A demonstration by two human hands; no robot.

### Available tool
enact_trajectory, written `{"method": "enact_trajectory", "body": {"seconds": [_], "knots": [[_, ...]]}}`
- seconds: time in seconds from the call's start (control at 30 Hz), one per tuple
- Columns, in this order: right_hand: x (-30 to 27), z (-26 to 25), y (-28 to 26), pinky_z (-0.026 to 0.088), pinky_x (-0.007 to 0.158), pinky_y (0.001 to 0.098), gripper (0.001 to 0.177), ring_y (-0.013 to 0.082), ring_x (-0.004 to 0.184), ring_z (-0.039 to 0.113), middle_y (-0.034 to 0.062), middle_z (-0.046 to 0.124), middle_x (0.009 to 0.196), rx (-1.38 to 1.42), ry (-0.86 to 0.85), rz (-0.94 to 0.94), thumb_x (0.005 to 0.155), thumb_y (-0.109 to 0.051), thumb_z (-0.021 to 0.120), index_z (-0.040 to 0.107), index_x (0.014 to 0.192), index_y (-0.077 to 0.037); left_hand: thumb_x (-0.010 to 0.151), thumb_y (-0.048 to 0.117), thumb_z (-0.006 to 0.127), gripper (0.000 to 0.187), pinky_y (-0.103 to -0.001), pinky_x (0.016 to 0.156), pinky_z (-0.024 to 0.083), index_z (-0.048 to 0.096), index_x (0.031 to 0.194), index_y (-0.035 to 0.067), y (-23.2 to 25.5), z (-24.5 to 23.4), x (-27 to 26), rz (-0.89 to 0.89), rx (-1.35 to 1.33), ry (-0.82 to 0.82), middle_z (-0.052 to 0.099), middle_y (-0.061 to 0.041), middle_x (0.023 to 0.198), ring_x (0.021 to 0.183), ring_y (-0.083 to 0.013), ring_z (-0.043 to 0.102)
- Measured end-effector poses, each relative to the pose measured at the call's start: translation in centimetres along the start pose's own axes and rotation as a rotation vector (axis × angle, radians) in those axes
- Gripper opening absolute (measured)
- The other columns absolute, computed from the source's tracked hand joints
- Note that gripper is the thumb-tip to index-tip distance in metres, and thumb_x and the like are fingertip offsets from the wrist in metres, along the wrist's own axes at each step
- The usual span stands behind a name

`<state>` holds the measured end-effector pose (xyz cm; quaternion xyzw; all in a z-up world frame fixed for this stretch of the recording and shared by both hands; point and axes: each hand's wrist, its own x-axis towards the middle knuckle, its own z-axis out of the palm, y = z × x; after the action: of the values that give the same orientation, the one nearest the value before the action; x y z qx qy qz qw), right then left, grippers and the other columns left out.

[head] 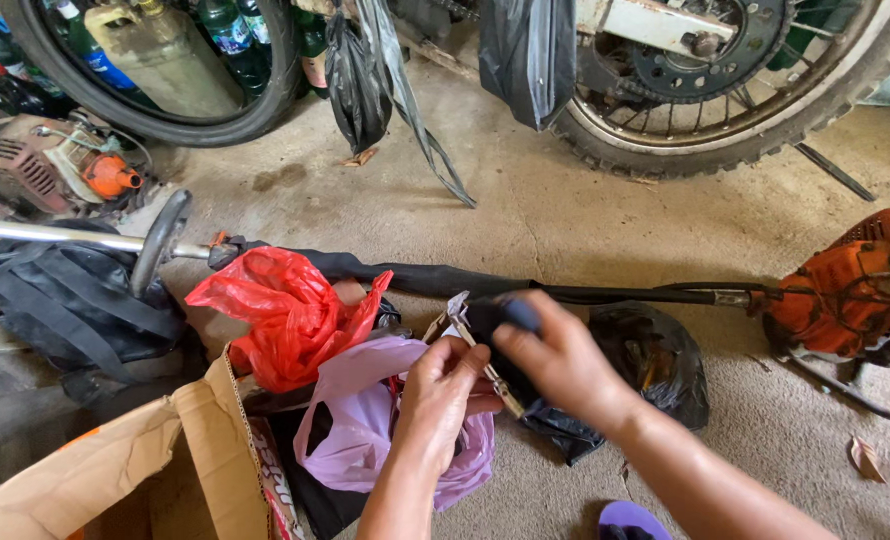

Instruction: The person sits on the floor and wipes various metal tools with a dark cloth, then places them into a cardboard box. They handle items one by one, including wrenches and small metal parts, and transfer them from plastic bags into the box.

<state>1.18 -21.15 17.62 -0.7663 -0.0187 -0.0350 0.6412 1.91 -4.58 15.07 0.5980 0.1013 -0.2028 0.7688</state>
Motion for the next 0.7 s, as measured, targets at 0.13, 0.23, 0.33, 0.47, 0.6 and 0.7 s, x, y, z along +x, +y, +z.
{"method": "enact_trajectory", "body": {"seconds": [0.13, 0.23, 0.33, 0.47, 0.6, 0.7], "knots": [[-1.6, 1.3, -0.3, 0.053, 0.076, 0.0401, 0.036, 0.0379, 0.096, 0.064, 0.0194, 0.065, 0.103, -0.461, -0.041, -0.218, 0.086, -0.011, 0.072, 0.061, 0.118, 0.000, 0.099, 0.019, 0.062, 0.017, -0.033, 0.055, 0.060, 0.065, 0.095, 0.003, -1.2, -0.5, 1.6, 0.044, -0.089, 0.166, 0.070, -0.008, 0.080, 0.062, -0.0165, 0.068], [-1.4, 0.2, 0.0, 0.054, 0.077, 0.0399, 0.033, 0.0361, 0.092, 0.068, 0.0191, 0.066, 0.100, -0.450, -0.153, -0.155, 0.083, -0.011, 0.073, 0.064, 0.114, -0.003, 0.099, 0.019, 0.059, 0.018, -0.035, 0.057, 0.063, 0.063, 0.095, 0.002, -2.4, -1.9, 2.1, -0.002, -0.246, 0.188, 0.069, -0.011, 0.081, 0.064, -0.0220, 0.070], [-0.9, -1.3, 0.4, 0.056, 0.080, 0.0394, 0.032, 0.0325, 0.094, 0.070, 0.0165, 0.069, 0.100, -0.535, -0.049, -0.094, 0.082, -0.015, 0.075, 0.066, 0.110, -0.003, 0.101, 0.022, 0.062, 0.019, -0.035, 0.060, 0.062, 0.064, 0.098, 0.003, -3.1, -4.0, 3.0, -0.123, -0.466, 0.292, 0.067, -0.009, 0.083, 0.071, -0.0218, 0.068], [-1.2, -2.1, -0.5, 0.056, 0.081, 0.0400, 0.036, 0.0301, 0.093, 0.071, 0.0152, 0.067, 0.101, -0.469, 0.039, -0.048, 0.083, -0.017, 0.074, 0.064, 0.114, -0.003, 0.099, 0.022, 0.061, 0.019, -0.037, 0.062, 0.061, 0.065, 0.098, 0.003, -4.1, -5.5, 3.8, -0.165, -0.526, 0.243, 0.067, -0.011, 0.084, 0.074, -0.0239, 0.069], [-2.3, -0.8, -1.8, 0.056, 0.082, 0.0409, 0.042, 0.0321, 0.096, 0.069, 0.0170, 0.065, 0.108, -0.407, -0.064, -0.264, 0.083, -0.015, 0.072, 0.063, 0.122, -0.003, 0.099, 0.023, 0.060, 0.023, -0.039, 0.063, 0.062, 0.063, 0.095, 0.001, -4.8, -4.7, 4.2, -0.155, -0.579, 0.213, 0.064, -0.012, 0.082, 0.072, -0.0247, 0.069], [-2.6, 0.9, -1.8, 0.055, 0.079, 0.0439, 0.042, 0.0373, 0.096, 0.066, 0.0178, 0.063, 0.107, -0.526, -0.078, -0.343, 0.081, -0.012, 0.072, 0.065, 0.122, -0.004, 0.100, 0.023, 0.061, 0.021, -0.039, 0.064, 0.063, 0.061, 0.096, 0.002, -4.9, -3.4, 3.8, -0.142, -0.573, 0.230, 0.063, -0.011, 0.082, 0.071, -0.0232, 0.067]]}}
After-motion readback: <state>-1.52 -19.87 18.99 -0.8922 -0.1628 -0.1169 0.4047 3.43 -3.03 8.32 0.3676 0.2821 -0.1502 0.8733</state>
